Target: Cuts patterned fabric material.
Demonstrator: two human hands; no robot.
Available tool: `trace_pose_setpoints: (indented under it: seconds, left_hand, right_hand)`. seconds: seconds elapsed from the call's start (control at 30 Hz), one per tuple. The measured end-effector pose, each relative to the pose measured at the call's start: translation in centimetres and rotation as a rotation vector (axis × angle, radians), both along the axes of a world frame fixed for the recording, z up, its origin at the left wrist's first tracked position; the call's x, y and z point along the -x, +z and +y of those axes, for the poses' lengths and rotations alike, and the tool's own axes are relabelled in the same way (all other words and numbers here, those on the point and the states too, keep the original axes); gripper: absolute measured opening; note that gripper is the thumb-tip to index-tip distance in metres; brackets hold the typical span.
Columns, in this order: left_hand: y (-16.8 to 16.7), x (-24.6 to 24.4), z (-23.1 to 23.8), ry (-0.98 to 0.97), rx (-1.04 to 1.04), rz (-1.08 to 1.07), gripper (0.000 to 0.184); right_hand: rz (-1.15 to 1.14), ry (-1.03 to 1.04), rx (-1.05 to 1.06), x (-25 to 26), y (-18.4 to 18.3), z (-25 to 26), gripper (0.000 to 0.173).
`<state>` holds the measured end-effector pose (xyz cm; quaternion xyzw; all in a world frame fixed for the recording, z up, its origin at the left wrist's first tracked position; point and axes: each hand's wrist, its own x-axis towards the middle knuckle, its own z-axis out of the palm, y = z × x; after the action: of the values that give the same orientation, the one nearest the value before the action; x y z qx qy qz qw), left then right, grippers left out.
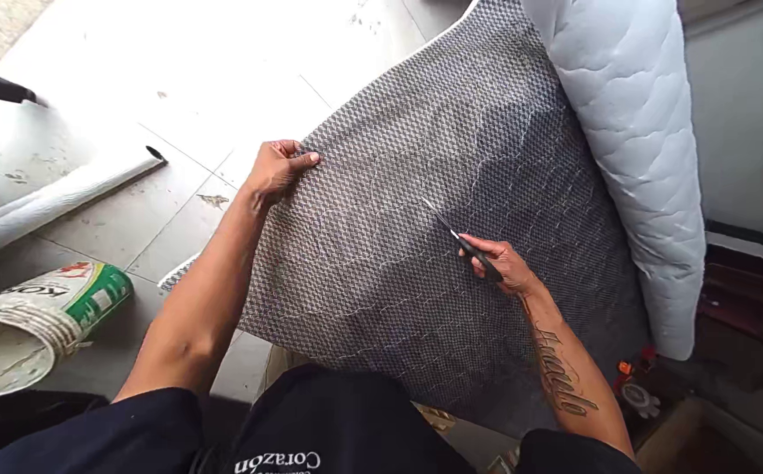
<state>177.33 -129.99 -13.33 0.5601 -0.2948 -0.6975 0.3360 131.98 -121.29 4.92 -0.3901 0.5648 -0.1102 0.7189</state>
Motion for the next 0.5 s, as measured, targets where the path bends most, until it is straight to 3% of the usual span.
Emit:
trace_pose_setpoints:
  seconds: [0.17, 0.37, 0.5]
  left_hand:
    - [2.2, -1.8, -1.1, -0.050, 0.155, -0.059, 0.009]
    - [5.2, -1.8, -1.3, -0.013, 0.194, -0.055, 0.014]
    - [7.7, -1.5, -0.9, 0.028, 0.179, -0.009, 0.018]
  right_hand:
    - [-0.101, 0.058, -0.004, 0.9, -1.0, -1.0, 0.067]
    - [-0.097, 0.084, -0.081, 4.1, 0.6, -0.9, 0.065]
    - [-0.119, 0.100, -0.040, 2.6, 0.2, -1.7, 0.065]
